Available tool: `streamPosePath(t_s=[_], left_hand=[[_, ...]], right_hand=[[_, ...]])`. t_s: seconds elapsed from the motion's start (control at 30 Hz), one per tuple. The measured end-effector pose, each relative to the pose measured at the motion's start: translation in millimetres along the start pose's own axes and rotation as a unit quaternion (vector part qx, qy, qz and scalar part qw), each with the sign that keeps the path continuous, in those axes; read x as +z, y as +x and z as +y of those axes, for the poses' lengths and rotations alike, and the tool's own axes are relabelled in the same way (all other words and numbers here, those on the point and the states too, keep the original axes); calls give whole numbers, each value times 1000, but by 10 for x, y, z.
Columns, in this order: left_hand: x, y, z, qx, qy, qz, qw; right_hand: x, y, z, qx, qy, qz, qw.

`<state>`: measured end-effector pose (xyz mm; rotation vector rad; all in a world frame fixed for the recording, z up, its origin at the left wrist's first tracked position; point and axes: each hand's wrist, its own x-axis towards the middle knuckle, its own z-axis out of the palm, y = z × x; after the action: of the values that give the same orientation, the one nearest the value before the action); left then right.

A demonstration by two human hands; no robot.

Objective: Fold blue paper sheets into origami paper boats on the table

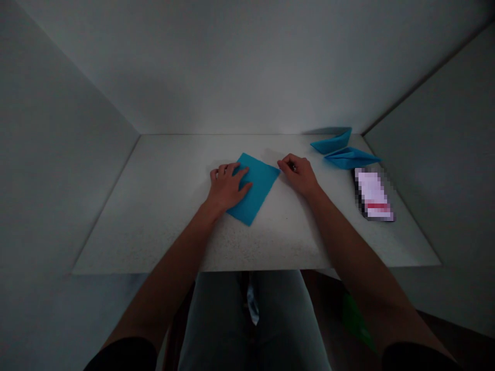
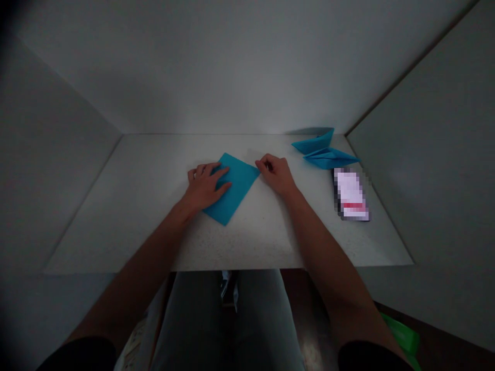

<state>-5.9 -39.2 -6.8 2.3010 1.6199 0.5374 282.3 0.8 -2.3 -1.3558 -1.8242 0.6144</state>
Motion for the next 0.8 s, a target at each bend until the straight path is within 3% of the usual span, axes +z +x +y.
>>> streamPosePath(t_s=[0.2, 0.37, 0.5, 0.7, 0.8], left_hand=[[4, 30, 63, 153, -63, -159, 973], [83, 59, 114, 204, -106, -161, 960], [99, 43, 40, 145, -94, -121, 978], [-3, 26, -154, -45, -1, -18, 999], [-60, 44, -150, -65, 11, 19, 998]], right_hand=[[29, -9, 1, -66, -51, -50, 995], [95, -24, 35, -123, -145, -112, 975], [101, -12, 74, -93, -181, -137, 969], [42, -6, 92, -68, -200, -107, 972], [23, -10, 114, -55, -206, -77, 974]])
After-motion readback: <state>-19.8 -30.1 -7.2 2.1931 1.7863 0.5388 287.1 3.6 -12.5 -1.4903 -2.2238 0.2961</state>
